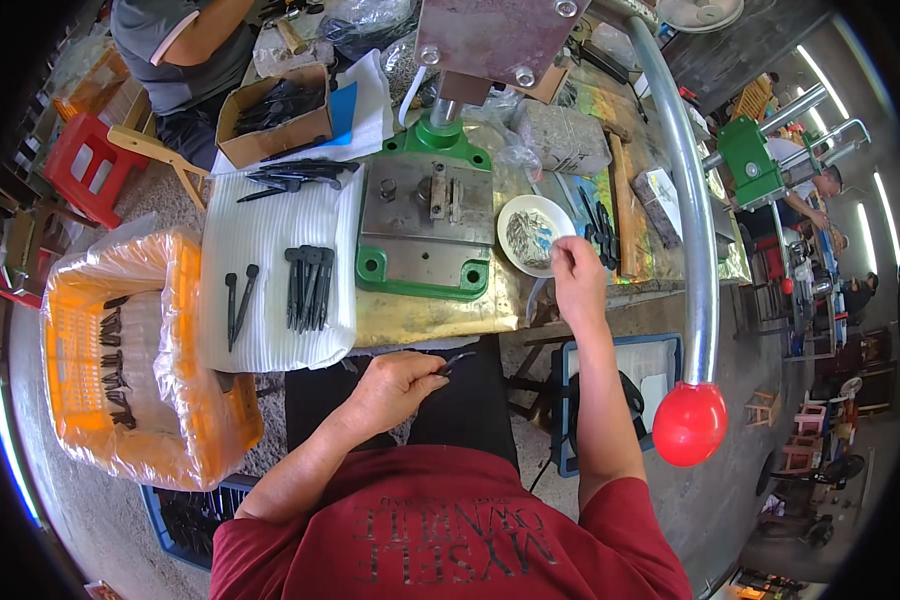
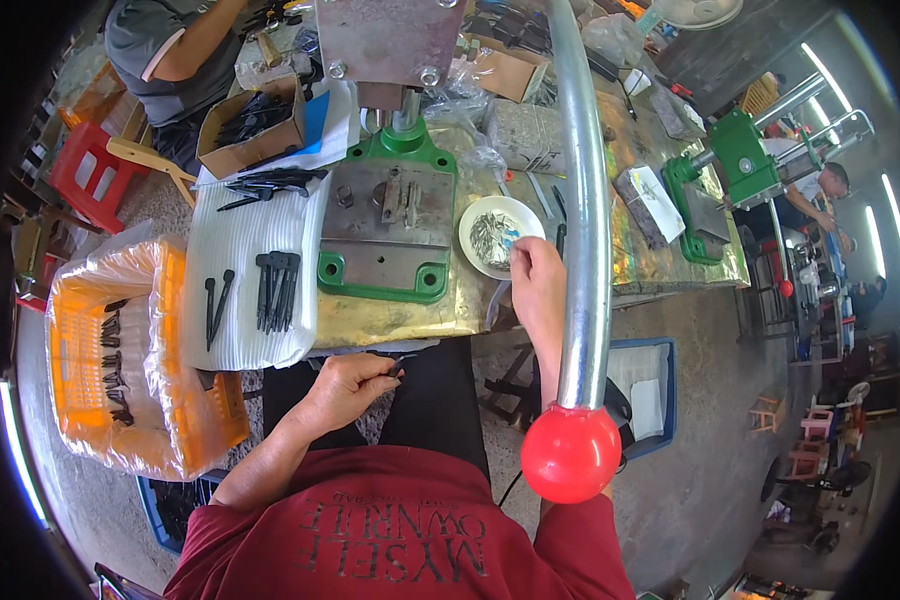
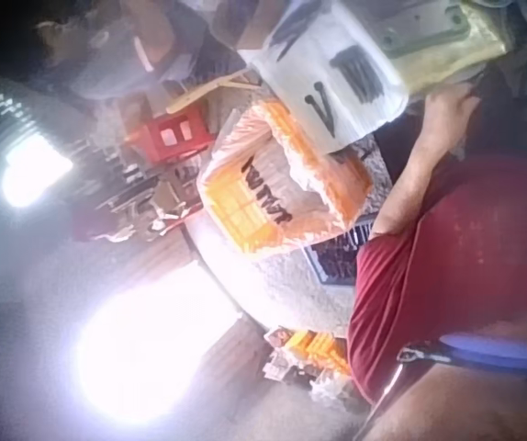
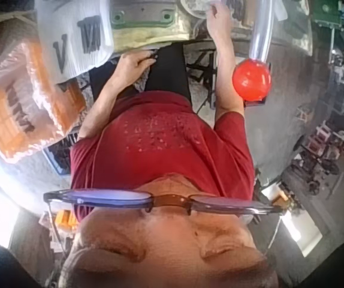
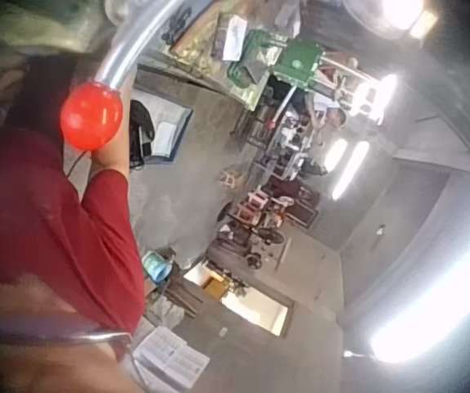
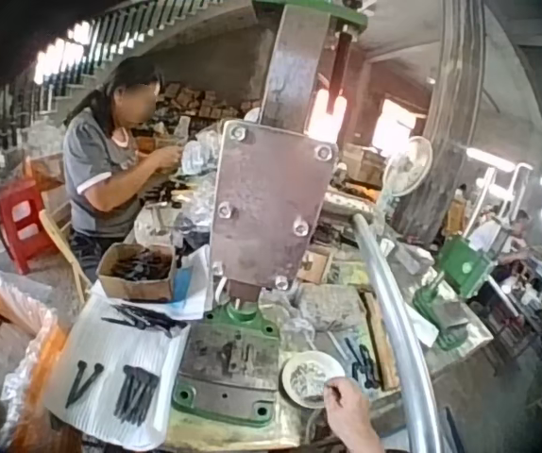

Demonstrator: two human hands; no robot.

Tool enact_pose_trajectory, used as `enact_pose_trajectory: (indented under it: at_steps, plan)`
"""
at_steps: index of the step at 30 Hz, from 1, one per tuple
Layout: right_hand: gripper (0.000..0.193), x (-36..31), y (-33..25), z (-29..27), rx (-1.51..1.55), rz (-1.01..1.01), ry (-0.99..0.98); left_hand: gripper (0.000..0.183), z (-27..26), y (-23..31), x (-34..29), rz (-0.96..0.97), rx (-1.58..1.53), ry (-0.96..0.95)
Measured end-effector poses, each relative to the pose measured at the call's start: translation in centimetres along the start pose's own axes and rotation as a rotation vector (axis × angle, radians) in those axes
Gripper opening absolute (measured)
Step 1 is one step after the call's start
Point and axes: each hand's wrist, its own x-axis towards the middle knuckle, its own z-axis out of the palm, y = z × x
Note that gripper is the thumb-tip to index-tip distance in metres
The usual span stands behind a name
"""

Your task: The person operates a manual press to assemble plastic components, inserts small metal pins into the plastic pieces by hand, and arranges the assembled parts into a tray.

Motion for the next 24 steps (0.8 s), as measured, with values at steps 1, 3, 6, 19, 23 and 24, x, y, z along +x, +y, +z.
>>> enact_pose_trajectory:
  at_steps: [1, 3, 6, 19, 23, 24]
  plan:
    - [0.008, 0.8, 0.4, 0.4, -0.095, -0.032, -0.028, 0.012, 0.0, -0.1, -0.1, 0.011, -0.013, 0.009]
    - [0.009, 1.9, 2.0, 1.4, -0.234, -0.059, -0.074, 0.012, 0.0, -0.1, 0.0, 0.011, -0.016, 0.002]
    - [0.011, 2.6, 1.4, 2.0, -0.477, -0.034, -0.162, 0.013, 0.0, -0.1, 0.0, -0.007, -0.016, -0.002]
    - [0.017, 3.9, 0.6, 2.7, -0.708, -0.067, -0.371, 0.012, 0.4, -0.3, -0.1, 0.007, -0.028, -0.030]
    - [0.017, 3.8, 1.0, 2.4, -0.718, -0.114, -0.380, 0.011, 0.1, -0.1, -0.3, -0.025, -0.011, -0.055]
    - [0.016, 3.6, 1.2, 2.2, -0.629, -0.112, -0.328, 0.011, 0.1, -0.3, -0.5, -0.059, -0.026, -0.046]
